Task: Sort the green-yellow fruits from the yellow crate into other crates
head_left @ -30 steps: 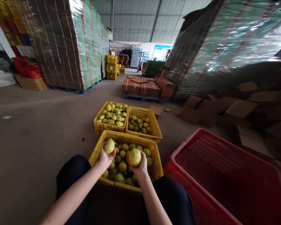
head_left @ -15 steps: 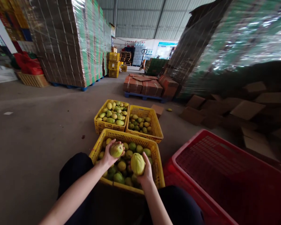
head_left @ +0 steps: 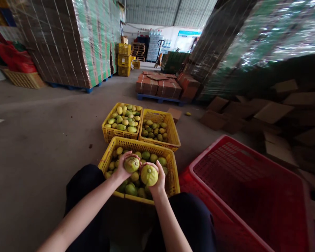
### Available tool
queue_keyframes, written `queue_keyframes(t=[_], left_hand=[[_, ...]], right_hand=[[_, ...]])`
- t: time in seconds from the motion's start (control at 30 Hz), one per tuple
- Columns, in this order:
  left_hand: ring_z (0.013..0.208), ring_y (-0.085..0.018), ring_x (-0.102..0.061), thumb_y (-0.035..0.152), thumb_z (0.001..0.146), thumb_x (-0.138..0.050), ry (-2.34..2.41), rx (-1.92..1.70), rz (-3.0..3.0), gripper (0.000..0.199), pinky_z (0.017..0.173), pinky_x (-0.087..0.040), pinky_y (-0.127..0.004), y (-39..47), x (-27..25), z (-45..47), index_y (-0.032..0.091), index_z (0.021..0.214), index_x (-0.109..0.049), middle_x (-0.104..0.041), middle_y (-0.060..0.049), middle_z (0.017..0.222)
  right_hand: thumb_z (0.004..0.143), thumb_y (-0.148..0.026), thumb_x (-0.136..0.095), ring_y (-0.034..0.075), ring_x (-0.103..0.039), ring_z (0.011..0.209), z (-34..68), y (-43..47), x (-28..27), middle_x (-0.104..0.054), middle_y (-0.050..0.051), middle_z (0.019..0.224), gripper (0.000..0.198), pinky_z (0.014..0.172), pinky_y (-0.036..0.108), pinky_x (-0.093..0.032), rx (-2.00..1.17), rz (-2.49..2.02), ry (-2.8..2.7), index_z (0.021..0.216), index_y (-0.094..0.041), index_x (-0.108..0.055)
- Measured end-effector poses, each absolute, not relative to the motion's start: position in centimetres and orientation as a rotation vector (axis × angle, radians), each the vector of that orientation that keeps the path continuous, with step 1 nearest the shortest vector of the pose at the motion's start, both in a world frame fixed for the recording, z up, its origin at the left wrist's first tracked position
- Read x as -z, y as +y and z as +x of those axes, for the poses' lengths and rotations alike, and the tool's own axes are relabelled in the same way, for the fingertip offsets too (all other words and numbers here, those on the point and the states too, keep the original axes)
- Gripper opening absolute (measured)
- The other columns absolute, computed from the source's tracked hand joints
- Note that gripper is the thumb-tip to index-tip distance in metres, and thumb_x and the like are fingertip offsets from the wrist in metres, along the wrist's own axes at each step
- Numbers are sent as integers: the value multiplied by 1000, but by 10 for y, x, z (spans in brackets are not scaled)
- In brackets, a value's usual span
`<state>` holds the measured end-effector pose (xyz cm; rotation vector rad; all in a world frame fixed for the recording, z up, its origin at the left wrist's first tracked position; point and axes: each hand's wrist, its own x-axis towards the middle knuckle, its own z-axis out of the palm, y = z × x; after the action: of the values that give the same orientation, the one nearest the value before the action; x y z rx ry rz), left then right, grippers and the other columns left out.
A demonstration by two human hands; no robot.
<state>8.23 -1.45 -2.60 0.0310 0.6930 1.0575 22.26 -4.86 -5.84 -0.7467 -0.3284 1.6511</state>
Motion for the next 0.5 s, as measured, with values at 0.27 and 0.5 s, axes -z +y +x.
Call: queue_keyframes(t=[0.27, 0.5], left_hand=[[66, -19, -73, 29, 90, -64, 767, -1121, -121, 15, 61, -61, -29, -14, 57, 75, 14, 91, -68, -74, -8, 79], [45, -26, -66, 25, 74, -79, 958, -284, 381, 13, 48, -60, -41, -19, 160, 57, 26, 74, -66, -69, -5, 62]], right_hand=[[73, -43, -77, 25, -76, 77, 229, -62, 53, -80, 7, 91, 38, 69, 36, -60, -1743, -748, -40, 102, -19, -76], [55, -32, -88, 22, -77, 73, 259, -58, 80, -80, -1, 84, 40, 60, 31, -60, -1614, -882, 14, 92, -26, -74]])
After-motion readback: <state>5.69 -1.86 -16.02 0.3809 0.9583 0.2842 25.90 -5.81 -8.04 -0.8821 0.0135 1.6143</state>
